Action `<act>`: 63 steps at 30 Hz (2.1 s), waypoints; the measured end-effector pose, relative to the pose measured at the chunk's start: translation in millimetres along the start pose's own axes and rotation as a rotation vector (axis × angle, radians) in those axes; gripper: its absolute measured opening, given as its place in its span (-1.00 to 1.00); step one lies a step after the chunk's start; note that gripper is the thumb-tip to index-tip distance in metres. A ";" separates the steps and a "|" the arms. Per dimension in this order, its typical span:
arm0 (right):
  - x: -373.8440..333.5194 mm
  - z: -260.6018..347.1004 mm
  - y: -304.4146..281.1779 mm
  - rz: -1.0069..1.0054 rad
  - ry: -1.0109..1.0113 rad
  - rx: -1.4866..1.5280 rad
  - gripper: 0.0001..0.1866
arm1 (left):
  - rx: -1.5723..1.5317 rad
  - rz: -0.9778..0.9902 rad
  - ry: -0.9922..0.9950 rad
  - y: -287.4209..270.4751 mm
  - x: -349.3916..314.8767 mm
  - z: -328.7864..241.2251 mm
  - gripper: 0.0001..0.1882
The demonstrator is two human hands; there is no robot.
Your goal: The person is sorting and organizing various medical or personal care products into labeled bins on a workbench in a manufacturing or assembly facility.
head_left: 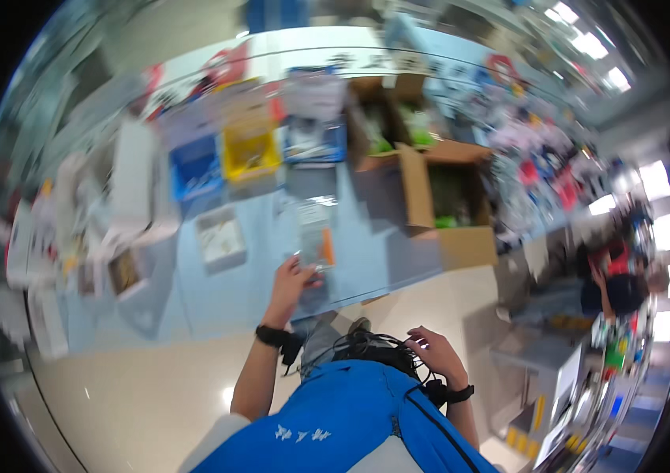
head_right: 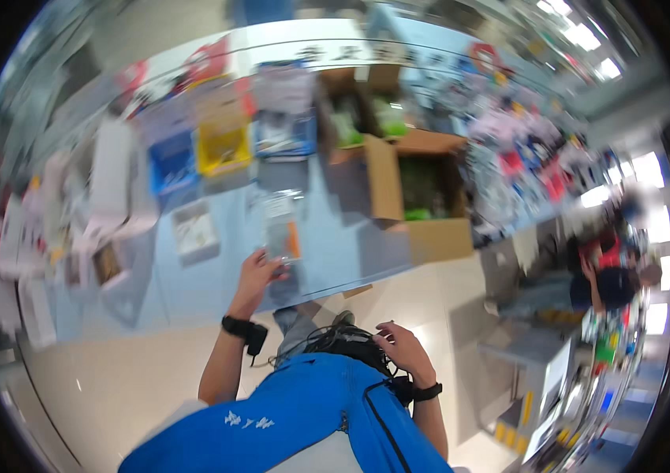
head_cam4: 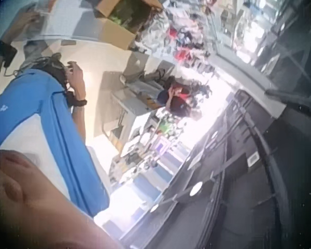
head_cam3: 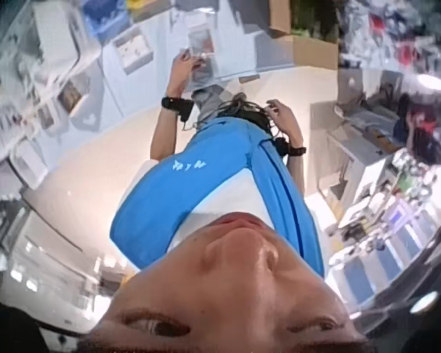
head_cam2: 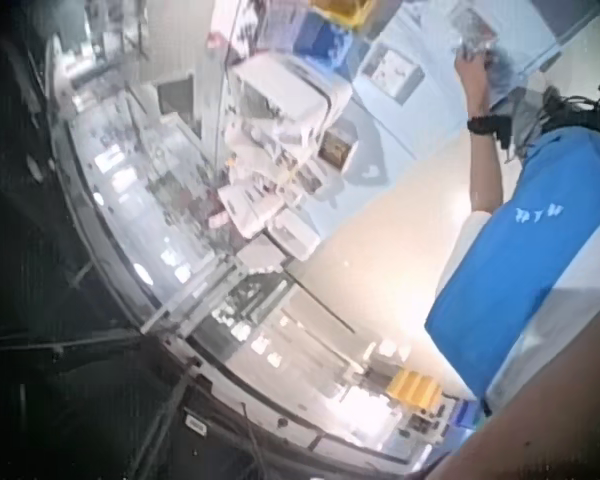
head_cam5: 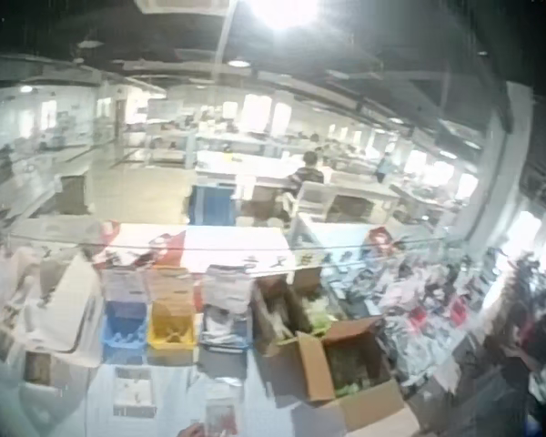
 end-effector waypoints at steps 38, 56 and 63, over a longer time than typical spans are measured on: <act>72.8 -498.3 -436.7 -0.300 0.276 0.474 -0.63 | 0.062 0.517 -0.238 788.6 101.0 275.0 -0.44; 359.5 -544.1 -709.3 -0.364 0.027 0.418 -0.72 | -0.289 0.104 -0.159 907.9 264.0 238.1 -0.67; 495.4 -541.7 -749.5 0.139 -0.078 0.641 -0.69 | -0.252 -0.150 -0.227 919.1 250.7 272.5 -0.58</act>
Point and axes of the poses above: each hand's wrist, its own x-axis towards the middle knuckle, its own y-axis out of the palm, z = x × y, the point moved 4 cm from there along x, towards the middle knuckle, and after that the axes turned 8 degrees about -z, right-handed, at the moved point
